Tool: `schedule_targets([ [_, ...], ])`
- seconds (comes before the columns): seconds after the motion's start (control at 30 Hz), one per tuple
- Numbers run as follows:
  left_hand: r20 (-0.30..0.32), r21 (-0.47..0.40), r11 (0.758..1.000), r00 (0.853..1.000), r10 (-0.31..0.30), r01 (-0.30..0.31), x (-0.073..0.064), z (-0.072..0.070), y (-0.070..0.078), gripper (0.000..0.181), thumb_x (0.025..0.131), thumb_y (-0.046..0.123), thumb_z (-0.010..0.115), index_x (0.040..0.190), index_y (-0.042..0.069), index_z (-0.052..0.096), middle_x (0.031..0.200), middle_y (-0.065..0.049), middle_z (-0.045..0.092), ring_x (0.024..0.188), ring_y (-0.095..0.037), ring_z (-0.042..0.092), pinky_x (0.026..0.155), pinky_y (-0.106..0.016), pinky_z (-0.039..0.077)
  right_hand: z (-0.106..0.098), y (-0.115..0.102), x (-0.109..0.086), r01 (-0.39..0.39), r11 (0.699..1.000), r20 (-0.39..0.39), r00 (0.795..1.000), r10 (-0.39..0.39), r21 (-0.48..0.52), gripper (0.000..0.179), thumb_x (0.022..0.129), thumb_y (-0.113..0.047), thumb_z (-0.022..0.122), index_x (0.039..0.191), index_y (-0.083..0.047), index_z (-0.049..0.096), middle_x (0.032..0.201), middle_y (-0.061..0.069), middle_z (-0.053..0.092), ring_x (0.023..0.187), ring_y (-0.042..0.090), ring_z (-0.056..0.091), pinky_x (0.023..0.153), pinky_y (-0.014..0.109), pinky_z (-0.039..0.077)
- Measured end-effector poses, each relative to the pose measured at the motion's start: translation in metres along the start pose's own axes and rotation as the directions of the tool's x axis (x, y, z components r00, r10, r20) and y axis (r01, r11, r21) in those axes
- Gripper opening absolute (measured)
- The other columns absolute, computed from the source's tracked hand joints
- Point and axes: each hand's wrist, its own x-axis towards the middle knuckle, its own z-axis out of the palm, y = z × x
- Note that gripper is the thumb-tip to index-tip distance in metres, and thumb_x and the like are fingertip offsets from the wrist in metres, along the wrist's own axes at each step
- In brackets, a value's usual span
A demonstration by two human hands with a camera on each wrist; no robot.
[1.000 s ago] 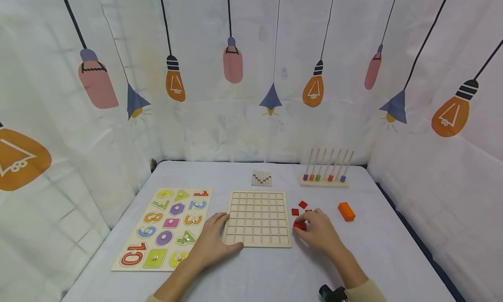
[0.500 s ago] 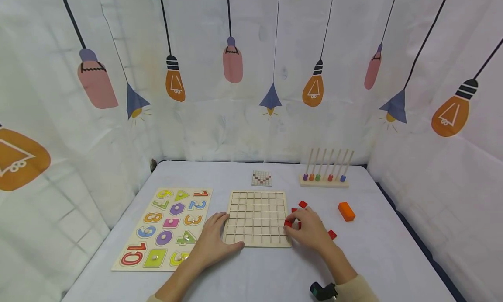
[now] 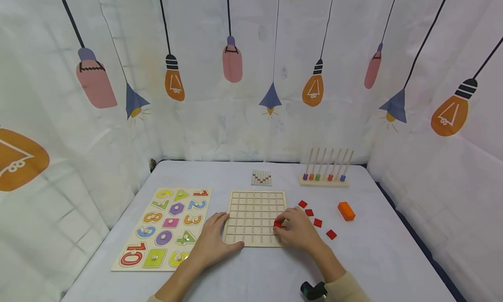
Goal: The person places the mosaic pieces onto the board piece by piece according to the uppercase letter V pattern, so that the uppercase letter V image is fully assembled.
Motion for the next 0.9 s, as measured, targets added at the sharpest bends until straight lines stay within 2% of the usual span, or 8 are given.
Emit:
schedule_targets([
  [0.13,-0.004,0.002,1.000,1.000,0.001,-0.001,0.000,0.000,-0.001,0.110,0.070,0.065,0.095,0.154,0.003,0.061,0.157,-0.013,0.059,0.153,-0.038,0.049,0.128,-0.058,0.045,0.006,-0.006,0.003,0.017,1.000,-0.003,1.000,-0.017,-0.008,0.019,0.089,-0.033,0.095,0.104,-0.033,0.084,0.103,-0.021,0.073,0.104,0.008,0.054,0.087,0.033,0.053],
  [0.37,0.000,-0.001,1.000,1.000,-0.001,0.001,-0.001,0.000,0.001,0.110,0.070,0.064,0.096,0.154,0.002,0.061,0.157,-0.013,0.059,0.153,-0.038,0.049,0.128,-0.058,0.046,0.012,-0.017,0.005,0.060,0.998,-0.010,0.998,-0.060,0.016,0.019,0.090,-0.031,0.095,0.105,-0.033,0.084,0.105,-0.020,0.074,0.105,0.009,0.056,0.089,0.035,0.055],
  [0.73,0.024,-0.006,0.999,0.999,-0.033,0.033,-0.002,-0.002,0.001,0.110,0.071,0.064,0.095,0.157,0.005,0.059,0.161,-0.011,0.056,0.156,-0.036,0.046,0.129,-0.057,0.044,0.025,-0.027,0.009,0.113,0.993,0.028,0.993,-0.114,0.027,0.018,0.089,-0.031,0.093,0.105,-0.030,0.085,0.108,-0.019,0.073,0.106,0.007,0.055,0.088,0.032,0.057],
  [0.9,0.026,0.002,1.000,0.999,-0.022,0.022,-0.001,-0.003,0.001,0.110,0.071,0.063,0.096,0.157,0.005,0.059,0.161,-0.012,0.056,0.156,-0.037,0.047,0.130,-0.057,0.044,0.031,-0.029,0.012,0.161,0.987,0.028,0.986,-0.162,0.014,0.017,0.090,-0.031,0.093,0.105,-0.030,0.085,0.105,-0.020,0.073,0.103,0.006,0.056,0.088,0.034,0.055],
])
